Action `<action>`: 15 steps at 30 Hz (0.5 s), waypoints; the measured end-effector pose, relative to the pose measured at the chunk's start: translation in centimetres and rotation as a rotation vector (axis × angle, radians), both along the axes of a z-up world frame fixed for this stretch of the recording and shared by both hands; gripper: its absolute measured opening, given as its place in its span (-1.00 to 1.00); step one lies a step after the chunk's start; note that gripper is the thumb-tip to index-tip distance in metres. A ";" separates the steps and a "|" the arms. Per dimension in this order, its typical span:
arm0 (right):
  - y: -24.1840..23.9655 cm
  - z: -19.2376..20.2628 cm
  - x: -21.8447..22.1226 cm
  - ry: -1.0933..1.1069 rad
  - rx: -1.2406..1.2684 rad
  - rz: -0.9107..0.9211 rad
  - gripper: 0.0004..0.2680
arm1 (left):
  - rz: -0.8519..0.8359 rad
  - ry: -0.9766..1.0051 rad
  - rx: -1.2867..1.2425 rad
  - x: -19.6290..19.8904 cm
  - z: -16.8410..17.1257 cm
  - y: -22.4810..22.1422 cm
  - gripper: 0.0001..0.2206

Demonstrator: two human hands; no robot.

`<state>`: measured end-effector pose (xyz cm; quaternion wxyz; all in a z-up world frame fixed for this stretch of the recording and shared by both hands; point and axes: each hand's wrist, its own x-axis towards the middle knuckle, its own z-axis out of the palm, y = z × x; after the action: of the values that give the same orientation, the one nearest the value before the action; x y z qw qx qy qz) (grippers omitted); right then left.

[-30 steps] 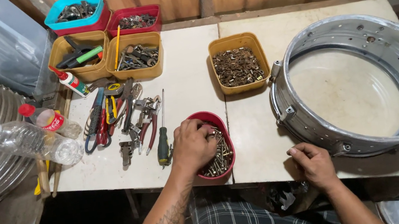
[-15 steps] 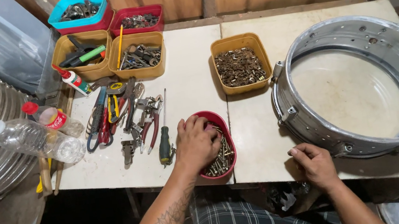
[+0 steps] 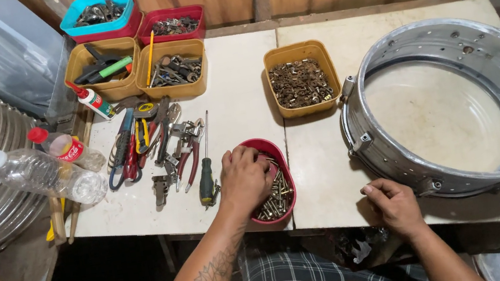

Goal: Sorting through small metal screws and lugs in a bowl at a repair bench

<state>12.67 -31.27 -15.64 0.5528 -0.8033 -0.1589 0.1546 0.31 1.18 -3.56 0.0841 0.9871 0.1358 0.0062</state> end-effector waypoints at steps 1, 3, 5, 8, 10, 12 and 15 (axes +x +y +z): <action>0.0 0.0 0.0 0.011 0.013 0.004 -0.81 | -0.003 -0.069 0.042 0.1 -0.6 0.1 -0.67; 0.0 0.3 -0.1 0.020 0.019 -0.001 -0.81 | 0.000 0.000 0.030 0.2 0.6 0.0 -0.68; 0.1 0.3 -0.1 0.028 0.027 -0.007 -0.81 | 0.004 0.069 0.020 0.2 1.5 -0.1 -0.70; -0.1 -0.2 -0.1 0.009 0.033 -0.008 -0.82 | 0.003 0.077 0.011 0.1 1.4 -0.2 -0.72; -0.1 -0.3 -0.1 0.040 0.055 -0.022 -0.82 | -0.010 0.018 0.021 0.3 0.2 0.1 -0.71; -0.1 -0.5 0.1 -0.003 0.010 -0.008 -0.81 | -0.016 0.100 0.013 0.1 1.8 -0.2 -0.70; 0.2 0.7 -0.4 -0.022 -0.022 0.001 -0.81 | -0.013 0.177 -0.016 0.0 2.8 -0.5 -0.68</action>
<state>12.26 -31.11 -14.92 0.5419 -0.8110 -0.1639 0.1478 0.35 0.73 -0.72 0.0799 0.9840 0.1363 -0.0828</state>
